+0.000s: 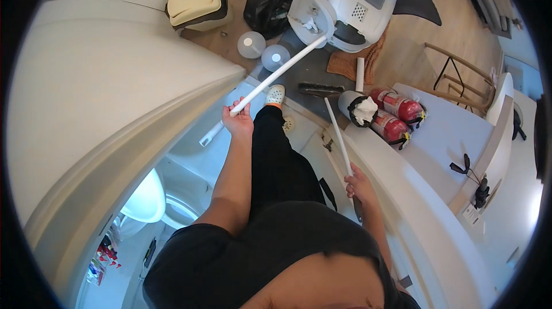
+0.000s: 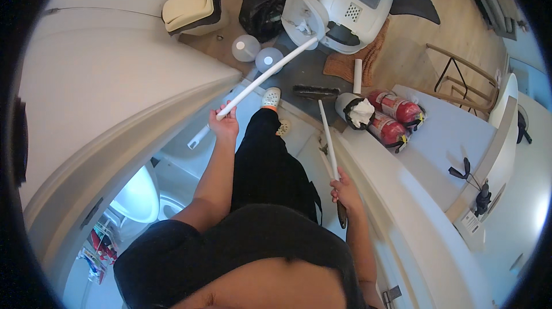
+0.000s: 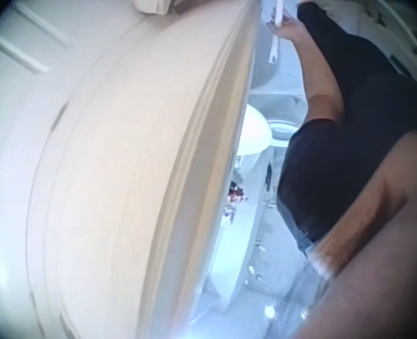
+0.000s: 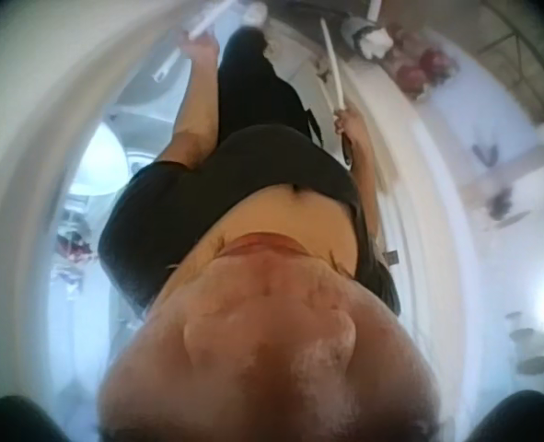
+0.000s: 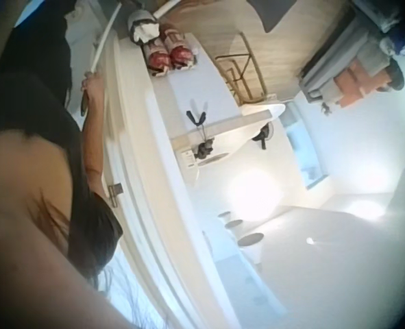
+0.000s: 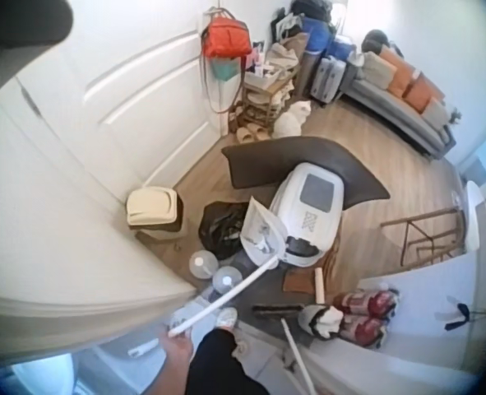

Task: The person sweeps the bathroom floor with a broom and dustpan, empties a dustpan into a trash bag, and then scrubs a toilet and washes a brush in the sink.

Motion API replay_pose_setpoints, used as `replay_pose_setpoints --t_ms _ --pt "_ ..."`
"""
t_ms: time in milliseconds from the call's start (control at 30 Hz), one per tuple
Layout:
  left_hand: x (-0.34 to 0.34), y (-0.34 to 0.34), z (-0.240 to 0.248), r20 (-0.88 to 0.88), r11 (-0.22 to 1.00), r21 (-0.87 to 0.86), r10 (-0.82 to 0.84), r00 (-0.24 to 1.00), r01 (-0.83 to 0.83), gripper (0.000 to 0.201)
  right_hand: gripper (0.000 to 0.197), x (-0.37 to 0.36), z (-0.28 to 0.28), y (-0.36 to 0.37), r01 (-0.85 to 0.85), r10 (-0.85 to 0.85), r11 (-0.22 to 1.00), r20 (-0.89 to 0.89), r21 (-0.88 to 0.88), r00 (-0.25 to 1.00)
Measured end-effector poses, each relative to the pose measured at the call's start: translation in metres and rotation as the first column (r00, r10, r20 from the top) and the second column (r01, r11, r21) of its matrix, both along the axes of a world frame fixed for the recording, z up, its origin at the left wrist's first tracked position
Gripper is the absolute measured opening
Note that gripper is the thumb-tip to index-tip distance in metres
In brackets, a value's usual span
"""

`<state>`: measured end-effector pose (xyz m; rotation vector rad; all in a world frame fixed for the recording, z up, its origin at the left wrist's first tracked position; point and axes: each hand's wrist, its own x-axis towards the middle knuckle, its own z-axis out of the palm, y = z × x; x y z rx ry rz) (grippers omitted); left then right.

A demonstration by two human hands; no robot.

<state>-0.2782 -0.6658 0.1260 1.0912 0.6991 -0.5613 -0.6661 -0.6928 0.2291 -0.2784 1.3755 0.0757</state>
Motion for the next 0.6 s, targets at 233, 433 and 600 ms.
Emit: replay_pose_setpoints --t_ms 233,433,600 --pt "0.018 0.049 -0.024 -0.018 0.995 -0.090 0.040 0.999 -0.041 0.031 0.067 0.011 -0.001 0.009 -0.102 0.101 0.994 -0.010 -0.034 0.995" --pt "0.010 0.029 -0.054 -0.091 0.990 -0.069 0.115 0.989 -0.121 0.030 0.064 0.028 0.006 0.032 -0.132 0.125 0.984 -0.062 -0.117 0.990" --pt "0.032 0.021 -0.088 -0.075 0.968 -0.220 0.108 0.991 -0.122 0.029 0.062 0.033 0.023 0.030 -0.132 0.121 0.978 -0.077 -0.159 0.990"
